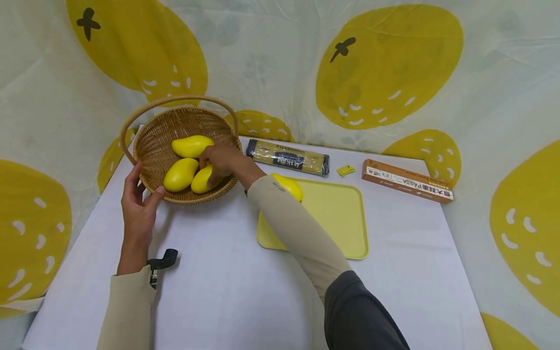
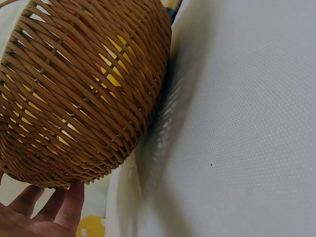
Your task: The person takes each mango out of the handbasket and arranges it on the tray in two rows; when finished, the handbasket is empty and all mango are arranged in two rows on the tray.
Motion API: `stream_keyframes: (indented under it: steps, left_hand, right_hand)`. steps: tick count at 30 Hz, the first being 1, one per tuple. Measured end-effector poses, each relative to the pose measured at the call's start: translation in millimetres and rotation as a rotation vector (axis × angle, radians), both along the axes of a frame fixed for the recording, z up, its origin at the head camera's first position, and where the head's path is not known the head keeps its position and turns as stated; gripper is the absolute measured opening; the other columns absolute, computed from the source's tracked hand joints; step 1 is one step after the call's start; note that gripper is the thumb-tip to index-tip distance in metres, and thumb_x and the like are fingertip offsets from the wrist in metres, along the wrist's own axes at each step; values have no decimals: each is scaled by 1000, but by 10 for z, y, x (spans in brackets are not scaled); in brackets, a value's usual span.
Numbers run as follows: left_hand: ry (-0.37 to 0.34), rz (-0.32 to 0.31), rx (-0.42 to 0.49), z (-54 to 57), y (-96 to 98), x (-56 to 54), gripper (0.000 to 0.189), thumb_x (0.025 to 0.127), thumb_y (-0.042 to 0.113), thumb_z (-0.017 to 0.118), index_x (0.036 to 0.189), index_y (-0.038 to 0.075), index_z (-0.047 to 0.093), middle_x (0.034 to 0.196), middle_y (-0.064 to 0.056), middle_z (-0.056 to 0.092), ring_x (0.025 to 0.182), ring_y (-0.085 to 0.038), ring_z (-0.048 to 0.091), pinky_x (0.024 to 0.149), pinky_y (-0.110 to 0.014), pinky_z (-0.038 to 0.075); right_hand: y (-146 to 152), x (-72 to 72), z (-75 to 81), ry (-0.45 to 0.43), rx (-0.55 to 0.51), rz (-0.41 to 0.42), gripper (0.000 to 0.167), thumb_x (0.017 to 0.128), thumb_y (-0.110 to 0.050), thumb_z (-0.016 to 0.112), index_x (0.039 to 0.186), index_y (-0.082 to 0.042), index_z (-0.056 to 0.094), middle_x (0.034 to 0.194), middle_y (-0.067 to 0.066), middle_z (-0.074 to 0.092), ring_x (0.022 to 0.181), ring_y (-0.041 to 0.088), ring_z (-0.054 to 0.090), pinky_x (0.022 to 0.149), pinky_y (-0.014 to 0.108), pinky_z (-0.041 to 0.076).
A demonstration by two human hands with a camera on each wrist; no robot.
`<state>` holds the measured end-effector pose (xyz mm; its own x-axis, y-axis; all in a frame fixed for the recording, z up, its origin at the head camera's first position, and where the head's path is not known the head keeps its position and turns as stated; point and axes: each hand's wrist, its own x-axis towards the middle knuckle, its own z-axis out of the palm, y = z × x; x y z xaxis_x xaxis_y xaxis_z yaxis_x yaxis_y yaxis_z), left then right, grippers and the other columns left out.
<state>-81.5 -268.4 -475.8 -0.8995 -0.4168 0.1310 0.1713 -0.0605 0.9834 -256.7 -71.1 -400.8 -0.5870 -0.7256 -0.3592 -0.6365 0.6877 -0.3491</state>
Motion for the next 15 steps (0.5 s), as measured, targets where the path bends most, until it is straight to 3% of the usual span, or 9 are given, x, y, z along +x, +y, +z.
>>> stream_keyframes:
  steps: [15]
  left_hand:
    - [-12, 0, 6, 15, -4, -4, 76, 99, -3, 67, 165, 23, 39, 174, 5, 30, 159, -26, 30, 121, -22, 43]
  right_hand:
    - [62, 84, 39, 20, -78, 16, 62, 82, -51, 90, 135, -27, 71, 137, -11, 68, 125, 12, 56, 108, 31, 48]
